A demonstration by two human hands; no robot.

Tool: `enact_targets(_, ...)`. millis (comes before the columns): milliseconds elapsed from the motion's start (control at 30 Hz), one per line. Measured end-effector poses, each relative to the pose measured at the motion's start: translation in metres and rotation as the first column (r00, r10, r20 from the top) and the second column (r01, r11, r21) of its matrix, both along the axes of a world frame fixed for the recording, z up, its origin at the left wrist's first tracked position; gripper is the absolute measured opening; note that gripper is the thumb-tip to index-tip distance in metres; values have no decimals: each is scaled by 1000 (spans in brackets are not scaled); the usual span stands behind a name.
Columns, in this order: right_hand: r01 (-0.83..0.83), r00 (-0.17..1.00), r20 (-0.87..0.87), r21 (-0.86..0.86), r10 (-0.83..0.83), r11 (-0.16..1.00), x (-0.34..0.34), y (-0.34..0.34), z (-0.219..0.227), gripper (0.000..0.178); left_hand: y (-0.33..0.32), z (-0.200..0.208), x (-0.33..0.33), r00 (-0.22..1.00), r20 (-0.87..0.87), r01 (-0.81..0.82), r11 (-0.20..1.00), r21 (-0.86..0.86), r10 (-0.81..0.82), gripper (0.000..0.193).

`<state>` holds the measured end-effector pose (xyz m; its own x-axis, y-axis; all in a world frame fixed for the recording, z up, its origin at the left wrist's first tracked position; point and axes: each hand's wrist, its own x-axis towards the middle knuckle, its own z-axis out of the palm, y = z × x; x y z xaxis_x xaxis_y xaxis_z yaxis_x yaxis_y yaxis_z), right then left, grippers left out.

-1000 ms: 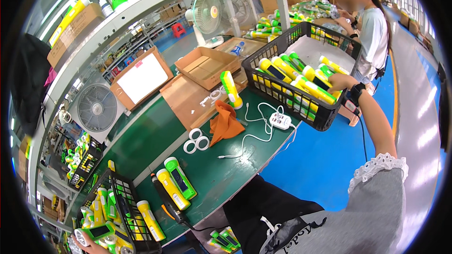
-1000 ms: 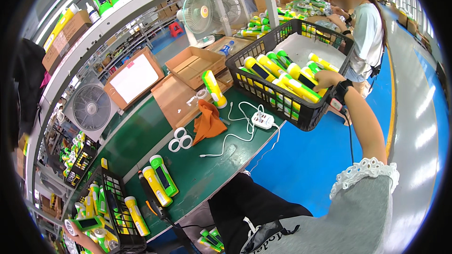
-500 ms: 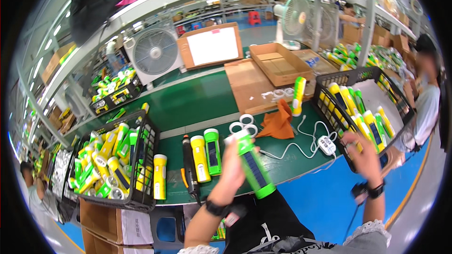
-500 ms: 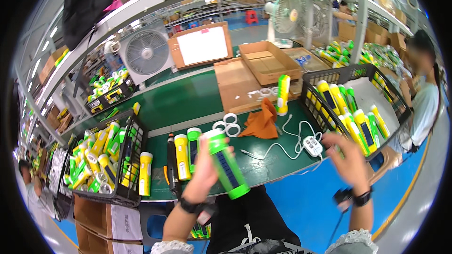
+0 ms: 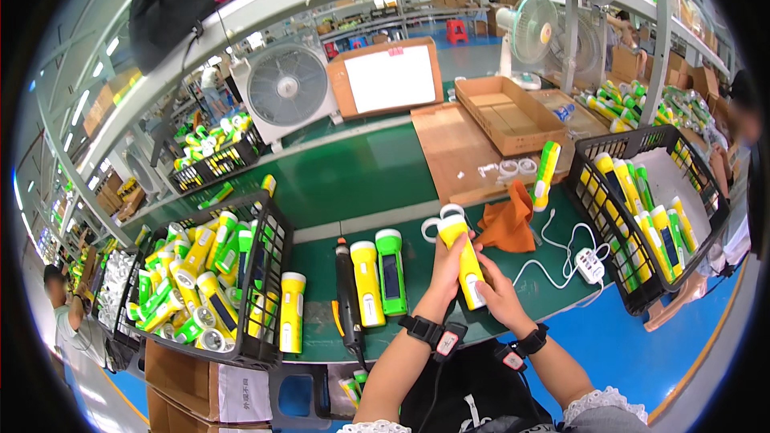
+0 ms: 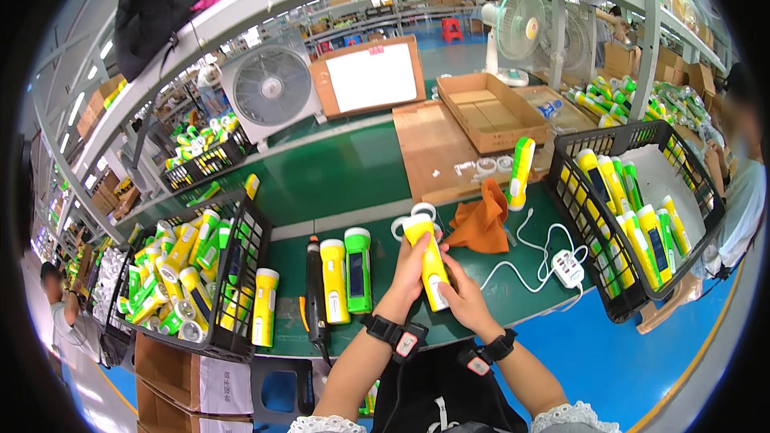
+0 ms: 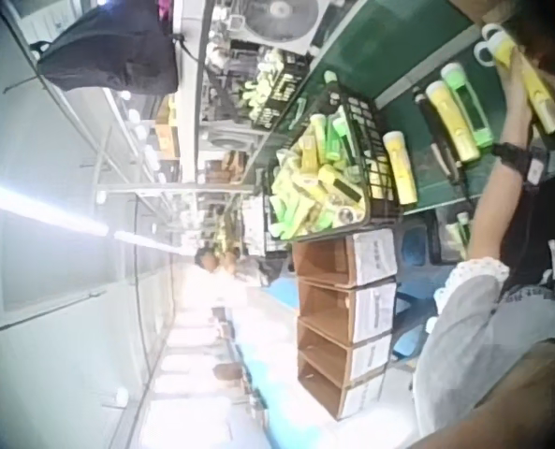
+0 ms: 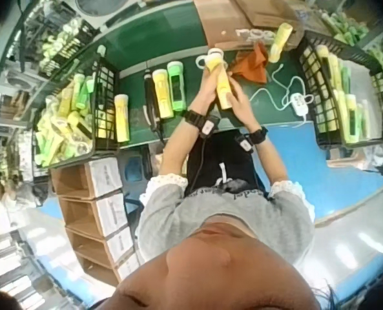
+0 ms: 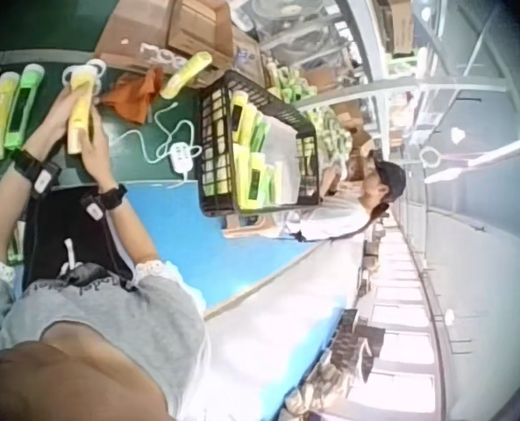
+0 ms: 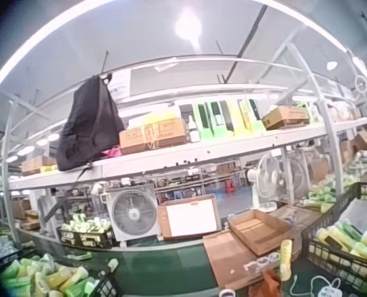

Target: Testing and assembling plastic flashlight components on a factory line.

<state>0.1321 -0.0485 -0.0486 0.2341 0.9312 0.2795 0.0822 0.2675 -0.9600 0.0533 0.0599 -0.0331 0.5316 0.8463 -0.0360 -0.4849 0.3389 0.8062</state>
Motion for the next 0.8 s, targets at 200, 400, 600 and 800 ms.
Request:
enact_targets(200,149,961,241,-32,-137,988,-6,4,13,38,1,-10,-2,997,-35,-70,996,53,72,34)
enact_targets(400,230,793,536,177,-289,957,-16,0,15,28,11,-20,-4,993,-46,-109,992,61,112,27)
enact_targets(600,257,746,589,175,-310,950,-19,-5,17,30,6,-13,0,994,-88,-67,997,31,69,30)
enact_targets(800,188,801,543,169,-251,967,-11,-2,20,34,5,-17,4,985,-140,-90,994,64,99,30)
